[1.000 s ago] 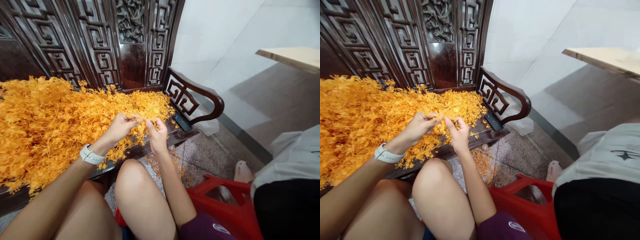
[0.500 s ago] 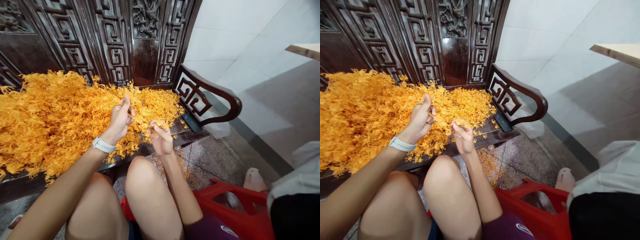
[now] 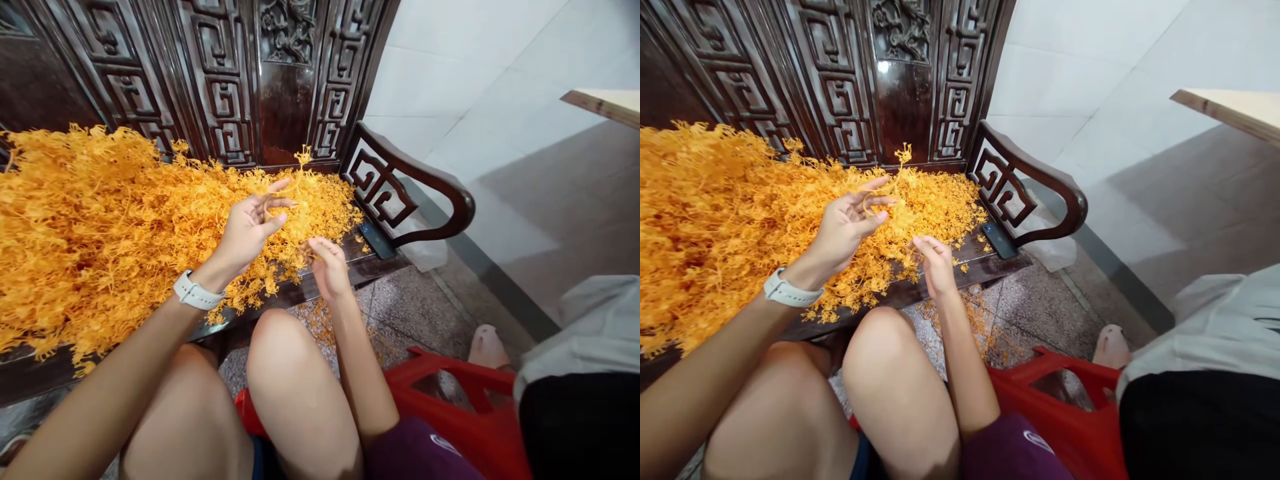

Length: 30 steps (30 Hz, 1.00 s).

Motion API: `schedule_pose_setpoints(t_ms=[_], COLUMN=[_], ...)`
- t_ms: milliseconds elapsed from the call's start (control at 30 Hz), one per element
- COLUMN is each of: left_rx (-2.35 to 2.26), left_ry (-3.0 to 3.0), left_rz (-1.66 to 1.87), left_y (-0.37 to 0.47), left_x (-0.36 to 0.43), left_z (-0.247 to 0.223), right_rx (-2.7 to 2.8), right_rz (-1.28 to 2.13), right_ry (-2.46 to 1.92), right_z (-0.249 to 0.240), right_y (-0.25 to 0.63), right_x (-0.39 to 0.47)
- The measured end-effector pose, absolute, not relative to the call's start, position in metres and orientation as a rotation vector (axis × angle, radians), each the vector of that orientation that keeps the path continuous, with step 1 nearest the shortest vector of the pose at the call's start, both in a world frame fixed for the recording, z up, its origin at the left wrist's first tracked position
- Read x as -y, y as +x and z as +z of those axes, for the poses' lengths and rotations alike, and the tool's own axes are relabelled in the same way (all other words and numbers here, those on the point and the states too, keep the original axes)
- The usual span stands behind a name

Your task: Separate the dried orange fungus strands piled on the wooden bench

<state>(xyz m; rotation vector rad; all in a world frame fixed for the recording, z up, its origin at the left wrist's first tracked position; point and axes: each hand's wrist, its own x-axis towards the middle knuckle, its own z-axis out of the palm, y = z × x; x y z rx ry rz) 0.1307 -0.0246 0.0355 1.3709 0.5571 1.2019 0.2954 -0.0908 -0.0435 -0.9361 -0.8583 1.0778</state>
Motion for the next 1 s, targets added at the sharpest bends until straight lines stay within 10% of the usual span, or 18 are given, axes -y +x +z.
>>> schedule_pose_setpoints(t_ms=[1000], left_rx=[-0.79], left_ry=[1.61], left_rz=[0.977], left_y=[0.157], left_x=[0.05], left_z=[0.026], right_rx=[1.132], right_rz=[0.583], right_ry=[-1.155], right_z=[-0.02], right_y=[0.289], right_x=[0.105])
